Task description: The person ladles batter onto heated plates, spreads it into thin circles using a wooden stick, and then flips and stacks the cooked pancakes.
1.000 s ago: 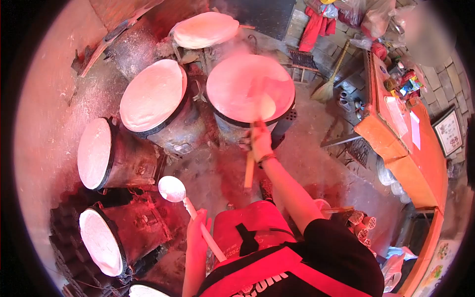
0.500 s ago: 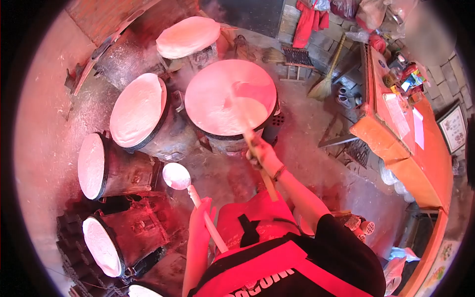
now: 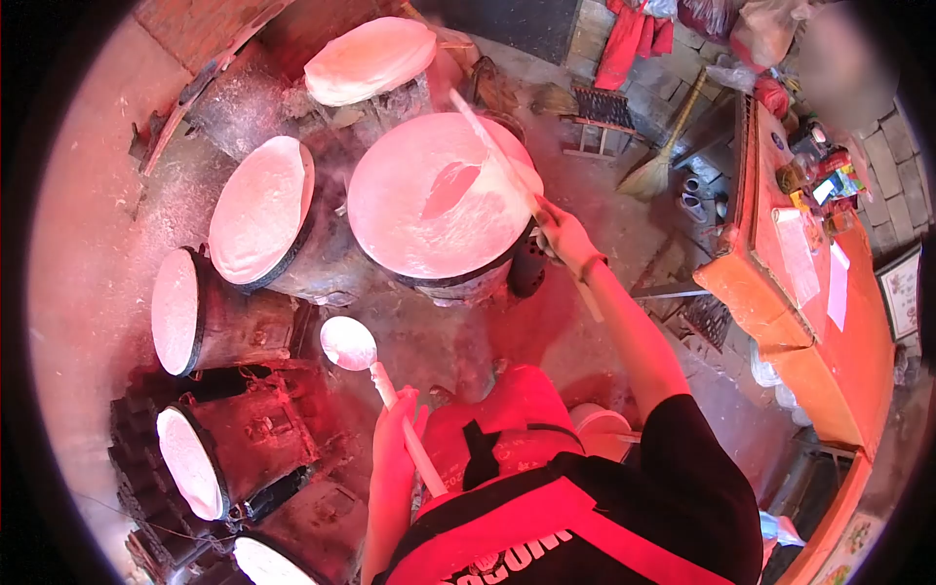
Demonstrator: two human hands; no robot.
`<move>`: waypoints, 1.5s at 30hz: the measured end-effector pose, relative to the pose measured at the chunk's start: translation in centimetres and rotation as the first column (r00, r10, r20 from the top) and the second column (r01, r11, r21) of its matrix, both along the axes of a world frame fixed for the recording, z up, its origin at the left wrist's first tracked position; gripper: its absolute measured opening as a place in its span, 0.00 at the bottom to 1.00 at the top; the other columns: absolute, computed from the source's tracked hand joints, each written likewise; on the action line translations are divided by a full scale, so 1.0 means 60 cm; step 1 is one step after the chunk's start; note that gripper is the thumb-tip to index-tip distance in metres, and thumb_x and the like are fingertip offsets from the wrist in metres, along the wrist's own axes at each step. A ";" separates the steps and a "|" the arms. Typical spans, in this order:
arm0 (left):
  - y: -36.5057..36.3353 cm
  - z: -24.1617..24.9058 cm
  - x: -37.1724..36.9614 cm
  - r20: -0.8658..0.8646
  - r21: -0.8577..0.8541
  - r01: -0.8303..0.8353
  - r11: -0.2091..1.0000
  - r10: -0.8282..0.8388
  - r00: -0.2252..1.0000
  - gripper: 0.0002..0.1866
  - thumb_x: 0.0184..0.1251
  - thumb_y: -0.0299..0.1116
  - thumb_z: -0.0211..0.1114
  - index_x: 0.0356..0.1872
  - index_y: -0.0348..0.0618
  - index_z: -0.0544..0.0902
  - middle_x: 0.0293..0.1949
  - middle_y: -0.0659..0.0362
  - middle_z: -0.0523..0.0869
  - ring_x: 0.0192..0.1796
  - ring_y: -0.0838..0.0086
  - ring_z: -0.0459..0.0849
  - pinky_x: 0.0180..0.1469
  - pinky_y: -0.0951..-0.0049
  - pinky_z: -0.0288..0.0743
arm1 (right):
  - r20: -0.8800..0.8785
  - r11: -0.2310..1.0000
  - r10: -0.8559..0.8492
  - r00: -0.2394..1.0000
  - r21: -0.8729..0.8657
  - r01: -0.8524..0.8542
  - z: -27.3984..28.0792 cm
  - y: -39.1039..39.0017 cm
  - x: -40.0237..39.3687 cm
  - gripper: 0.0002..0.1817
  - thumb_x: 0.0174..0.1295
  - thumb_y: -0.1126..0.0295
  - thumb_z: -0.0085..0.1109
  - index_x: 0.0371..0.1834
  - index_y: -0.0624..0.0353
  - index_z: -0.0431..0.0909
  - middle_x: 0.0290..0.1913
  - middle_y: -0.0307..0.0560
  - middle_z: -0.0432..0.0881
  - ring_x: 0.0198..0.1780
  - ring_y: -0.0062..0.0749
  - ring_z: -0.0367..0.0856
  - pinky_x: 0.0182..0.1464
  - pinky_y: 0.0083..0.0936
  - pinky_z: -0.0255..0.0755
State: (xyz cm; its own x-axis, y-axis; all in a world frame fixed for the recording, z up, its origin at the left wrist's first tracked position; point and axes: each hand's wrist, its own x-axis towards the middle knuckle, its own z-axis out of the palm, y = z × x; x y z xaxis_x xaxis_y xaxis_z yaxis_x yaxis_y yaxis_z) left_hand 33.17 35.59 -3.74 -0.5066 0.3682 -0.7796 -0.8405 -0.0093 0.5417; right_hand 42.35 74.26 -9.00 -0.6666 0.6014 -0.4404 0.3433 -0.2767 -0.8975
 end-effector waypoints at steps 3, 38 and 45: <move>0.002 0.006 -0.010 -0.030 -0.005 0.018 1.000 -0.018 0.999 0.16 0.64 0.30 0.62 0.51 0.40 0.71 0.49 0.60 0.75 0.57 0.76 0.73 0.64 0.68 0.67 | 0.062 0.750 -0.097 0.993 0.660 0.032 -0.077 -0.008 -0.068 0.24 0.67 0.58 0.48 0.66 0.48 0.66 0.43 0.54 0.83 0.45 0.48 0.81 0.51 0.35 0.71; 0.005 0.048 -0.073 -0.023 0.145 0.312 0.939 -0.312 0.950 0.05 0.69 0.29 0.55 0.39 0.41 0.69 0.27 0.63 0.69 0.19 0.84 0.63 0.17 0.84 0.54 | -0.212 0.901 -0.340 0.916 0.207 0.382 -0.058 -0.122 -0.067 0.26 0.67 0.62 0.55 0.62 0.69 0.68 0.57 0.48 0.77 0.57 0.22 0.72 0.61 0.19 0.61; 0.070 0.010 -0.132 -0.110 0.058 0.365 0.929 -0.358 0.927 0.06 0.69 0.31 0.55 0.37 0.42 0.68 0.25 0.65 0.69 0.18 0.84 0.64 0.16 0.83 0.55 | -0.115 0.979 0.057 0.992 0.200 -0.033 -0.033 -0.218 0.041 0.26 0.65 0.64 0.58 0.65 0.59 0.68 0.58 0.37 0.76 0.60 0.17 0.68 0.62 0.18 0.59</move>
